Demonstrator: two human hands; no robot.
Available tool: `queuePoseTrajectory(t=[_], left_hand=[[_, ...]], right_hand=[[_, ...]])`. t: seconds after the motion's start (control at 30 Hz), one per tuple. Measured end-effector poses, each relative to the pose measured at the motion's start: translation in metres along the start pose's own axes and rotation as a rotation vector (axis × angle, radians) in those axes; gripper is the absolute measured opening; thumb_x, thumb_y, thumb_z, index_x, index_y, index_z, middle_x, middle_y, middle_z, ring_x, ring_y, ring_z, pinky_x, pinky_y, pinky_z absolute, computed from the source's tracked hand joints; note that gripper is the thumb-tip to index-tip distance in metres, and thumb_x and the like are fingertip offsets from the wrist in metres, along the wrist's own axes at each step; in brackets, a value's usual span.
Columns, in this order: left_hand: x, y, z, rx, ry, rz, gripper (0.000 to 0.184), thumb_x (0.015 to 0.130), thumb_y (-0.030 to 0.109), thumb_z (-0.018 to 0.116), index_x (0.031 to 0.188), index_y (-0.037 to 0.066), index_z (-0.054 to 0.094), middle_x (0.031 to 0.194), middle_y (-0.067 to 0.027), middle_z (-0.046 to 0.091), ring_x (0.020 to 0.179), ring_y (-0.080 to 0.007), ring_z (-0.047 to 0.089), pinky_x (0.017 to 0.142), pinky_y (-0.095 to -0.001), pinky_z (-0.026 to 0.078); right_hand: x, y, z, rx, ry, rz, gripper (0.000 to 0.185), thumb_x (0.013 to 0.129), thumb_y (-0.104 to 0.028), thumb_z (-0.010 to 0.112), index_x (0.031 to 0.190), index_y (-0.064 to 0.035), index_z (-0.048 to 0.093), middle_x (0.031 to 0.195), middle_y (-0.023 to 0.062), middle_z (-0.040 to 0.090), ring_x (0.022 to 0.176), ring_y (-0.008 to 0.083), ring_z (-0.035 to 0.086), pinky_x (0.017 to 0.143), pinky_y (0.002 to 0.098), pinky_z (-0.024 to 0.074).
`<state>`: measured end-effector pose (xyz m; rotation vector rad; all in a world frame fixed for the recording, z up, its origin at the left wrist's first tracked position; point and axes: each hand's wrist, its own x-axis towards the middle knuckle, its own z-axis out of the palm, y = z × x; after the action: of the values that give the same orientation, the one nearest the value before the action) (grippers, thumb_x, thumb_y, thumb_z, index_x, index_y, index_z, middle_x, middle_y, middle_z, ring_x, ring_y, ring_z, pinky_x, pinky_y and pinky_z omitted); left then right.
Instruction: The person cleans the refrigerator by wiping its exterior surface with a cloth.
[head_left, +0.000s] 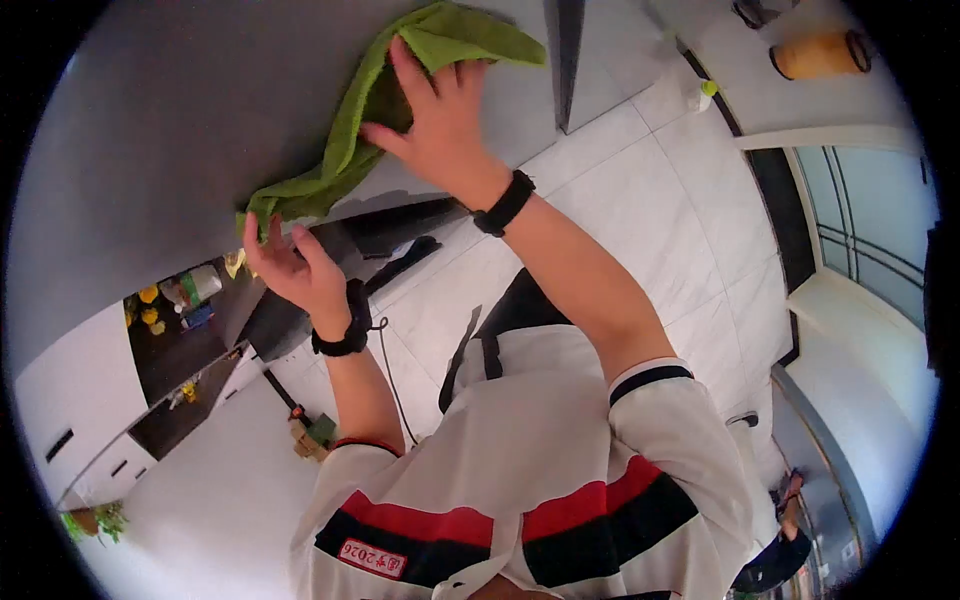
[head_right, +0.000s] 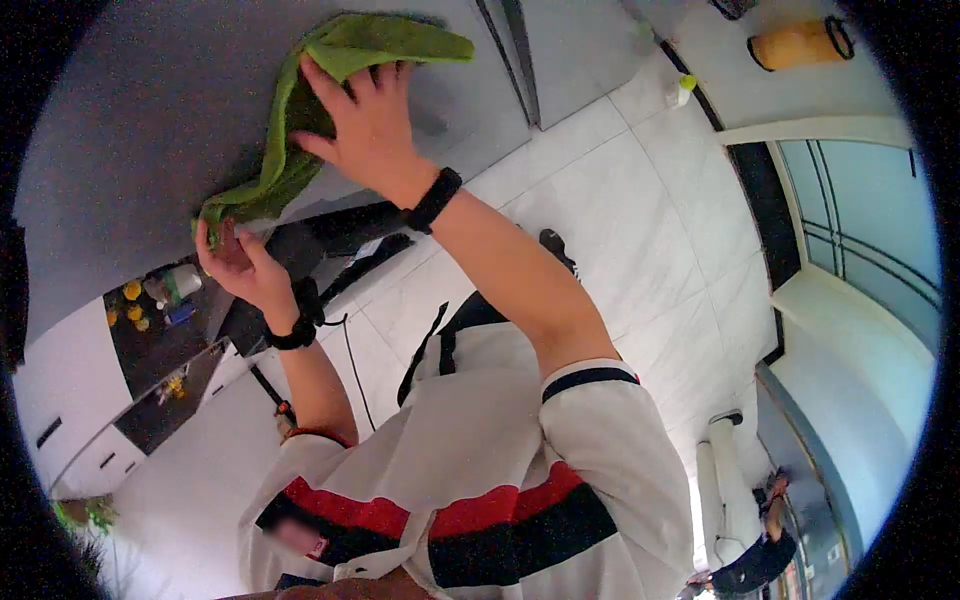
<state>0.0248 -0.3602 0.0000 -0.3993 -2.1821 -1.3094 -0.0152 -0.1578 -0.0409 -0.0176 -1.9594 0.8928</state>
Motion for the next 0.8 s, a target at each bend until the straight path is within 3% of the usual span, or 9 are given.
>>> queuePoseTrajectory(t=[0.2, 0.23, 0.4, 0.5, 0.6, 0.7, 0.8], left_hand=[[-0.006, -0.019, -0.002, 0.161, -0.042, -0.150, 0.036, 0.085, -0.005, 0.054, 0.121, -0.002, 0.052, 0.117, -0.0120, 0.055, 0.104, -0.0190, 0.053, 0.090, -0.0291, 0.043], [-0.006, -0.011, 0.005, 0.150, -0.042, -0.095, 0.036, 0.085, -0.004, 0.056, 0.121, -0.002, 0.053, 0.117, -0.0117, 0.056, 0.104, -0.0190, 0.054, 0.091, -0.0291, 0.042], [-0.022, -0.030, 0.016, 0.099, -0.175, -0.202, 0.036, 0.086, -0.005, 0.054, 0.122, -0.001, 0.053, 0.118, -0.0135, 0.057, 0.106, -0.0197, 0.055, 0.093, -0.0302, 0.042], [-0.030, -0.031, 0.021, 0.129, -0.249, -0.229, 0.037, 0.087, -0.005, 0.053, 0.124, -0.002, 0.052, 0.119, -0.0141, 0.057, 0.108, -0.0208, 0.056, 0.095, -0.0321, 0.043], [-0.039, -0.037, 0.025, 0.129, -0.304, -0.210, 0.039, 0.087, -0.004, 0.053, 0.126, -0.002, 0.051, 0.122, -0.0151, 0.055, 0.110, -0.0221, 0.056, 0.096, -0.0339, 0.045], [-0.045, -0.052, 0.019, 0.117, -0.343, -0.149, 0.041, 0.087, -0.004, 0.053, 0.128, -0.002, 0.049, 0.125, -0.0163, 0.053, 0.111, -0.0232, 0.055, 0.095, -0.0349, 0.046], [-0.052, -0.063, 0.001, 0.113, -0.373, -0.174, 0.046, 0.087, -0.002, 0.054, 0.132, -0.003, 0.045, 0.128, -0.0172, 0.050, 0.113, -0.0241, 0.054, 0.095, -0.0356, 0.046]], right_hand=[[-0.027, 0.029, 0.014, -0.056, -0.071, 0.031, 0.088, 0.062, -0.047, 0.080, 0.134, -0.0075, 0.047, 0.129, 0.0175, 0.046, 0.113, 0.0409, 0.041, 0.097, 0.0519, 0.0335], [-0.031, 0.034, 0.015, -0.054, -0.088, 0.033, 0.088, 0.063, -0.046, 0.079, 0.135, -0.0071, 0.047, 0.129, 0.0185, 0.046, 0.113, 0.0413, 0.041, 0.097, 0.0521, 0.0339], [-0.058, 0.056, 0.014, -0.036, -0.125, 0.102, 0.090, 0.068, -0.040, 0.079, 0.139, -0.0019, 0.038, 0.130, 0.0245, 0.042, 0.115, 0.0451, 0.040, 0.097, 0.0532, 0.0347], [-0.084, 0.067, 0.019, -0.036, -0.151, 0.231, 0.096, 0.071, -0.036, 0.078, 0.142, 0.0038, 0.027, 0.130, 0.0295, 0.038, 0.116, 0.0471, 0.039, 0.100, 0.0512, 0.0339], [-0.113, 0.068, 0.027, 0.107, -0.211, 0.458, 0.103, 0.074, -0.040, 0.076, 0.145, 0.0053, 0.017, 0.135, 0.0333, 0.032, 0.122, 0.0497, 0.035, 0.104, 0.0517, 0.0318], [-0.148, 0.054, 0.056, 0.299, -0.114, 0.723, 0.101, 0.080, -0.037, 0.071, 0.143, 0.0118, 0.009, 0.138, 0.0386, 0.026, 0.127, 0.0513, 0.030, 0.107, 0.0497, 0.0294], [-0.196, 0.031, 0.103, 0.200, -0.234, 0.897, 0.095, 0.085, -0.034, 0.065, 0.140, 0.0160, 0.007, 0.140, 0.0426, 0.019, 0.130, 0.0530, 0.026, 0.109, 0.0495, 0.0254]])
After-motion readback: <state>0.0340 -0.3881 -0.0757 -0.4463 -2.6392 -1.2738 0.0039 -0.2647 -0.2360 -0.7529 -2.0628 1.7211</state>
